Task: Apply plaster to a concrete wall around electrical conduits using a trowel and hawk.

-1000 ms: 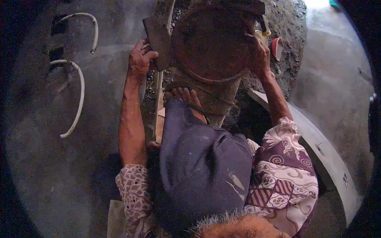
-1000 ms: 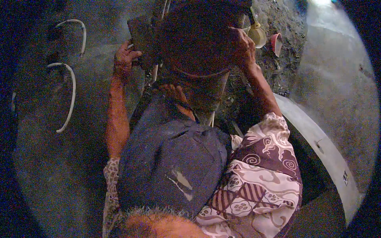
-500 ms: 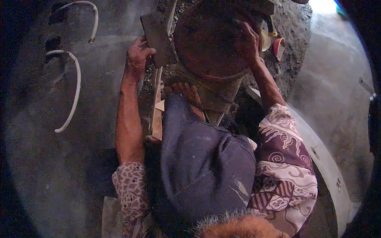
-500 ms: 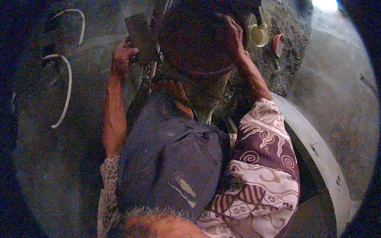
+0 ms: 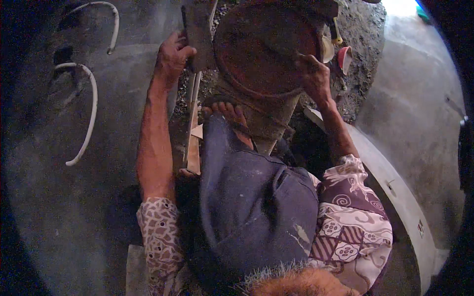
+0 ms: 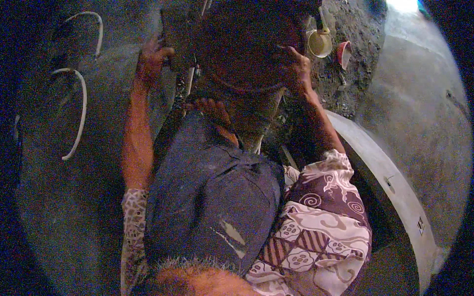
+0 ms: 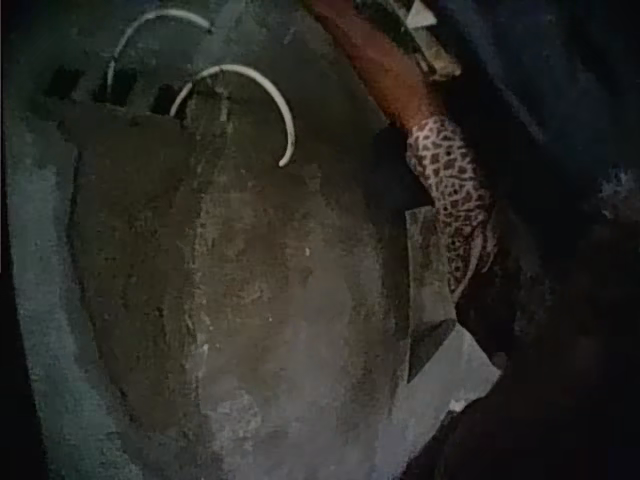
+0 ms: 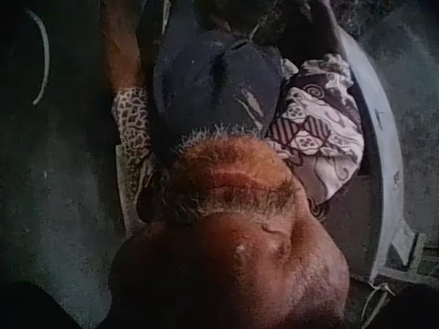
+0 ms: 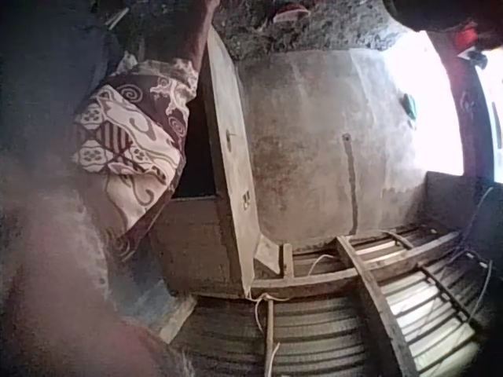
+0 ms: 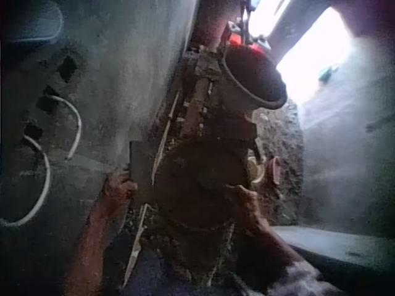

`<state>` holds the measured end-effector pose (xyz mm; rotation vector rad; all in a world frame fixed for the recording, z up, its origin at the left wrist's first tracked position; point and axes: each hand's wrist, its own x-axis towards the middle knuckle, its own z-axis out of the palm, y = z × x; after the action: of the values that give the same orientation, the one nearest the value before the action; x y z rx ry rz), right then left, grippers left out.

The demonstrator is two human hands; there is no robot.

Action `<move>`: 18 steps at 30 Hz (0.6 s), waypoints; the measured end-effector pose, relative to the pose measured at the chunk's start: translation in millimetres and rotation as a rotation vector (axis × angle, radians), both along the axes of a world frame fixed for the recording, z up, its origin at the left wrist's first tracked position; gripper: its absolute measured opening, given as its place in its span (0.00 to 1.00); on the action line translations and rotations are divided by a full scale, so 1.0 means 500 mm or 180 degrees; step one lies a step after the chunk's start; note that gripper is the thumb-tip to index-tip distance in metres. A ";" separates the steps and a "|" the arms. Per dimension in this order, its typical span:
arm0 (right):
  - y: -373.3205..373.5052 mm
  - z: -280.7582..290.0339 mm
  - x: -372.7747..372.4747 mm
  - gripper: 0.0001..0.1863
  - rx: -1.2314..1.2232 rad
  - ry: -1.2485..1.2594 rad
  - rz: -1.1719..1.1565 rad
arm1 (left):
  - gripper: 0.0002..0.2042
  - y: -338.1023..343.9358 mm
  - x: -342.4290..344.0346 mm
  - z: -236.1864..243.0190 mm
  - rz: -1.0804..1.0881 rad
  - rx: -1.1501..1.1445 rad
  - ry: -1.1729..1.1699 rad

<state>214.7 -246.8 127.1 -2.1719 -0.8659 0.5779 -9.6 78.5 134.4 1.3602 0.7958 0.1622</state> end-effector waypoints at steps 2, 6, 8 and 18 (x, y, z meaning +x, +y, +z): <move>0.007 -0.007 -0.014 0.15 0.0045 -0.0618 0.0346 | 0.20 0.013 0.014 0.000 -0.0609 0.0857 -0.0194; 0.085 0.039 -0.054 0.15 -0.0208 0.0349 -0.0008 | 0.20 0.028 0.028 -0.012 -0.0908 0.0477 0.0242; 0.077 0.019 -0.047 0.15 -0.0144 -0.0005 0.0089 | 0.21 0.012 0.046 0.027 -0.0925 0.0771 0.0162; 0.094 -0.064 -0.048 0.16 -0.0031 -0.0382 0.0361 | 0.24 0.038 0.030 -0.006 -0.1044 0.0542 0.0151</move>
<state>190.7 -200.0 95.4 -2.1948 -1.0578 0.5115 5.4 97.4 131.4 1.6412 0.5975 -0.0618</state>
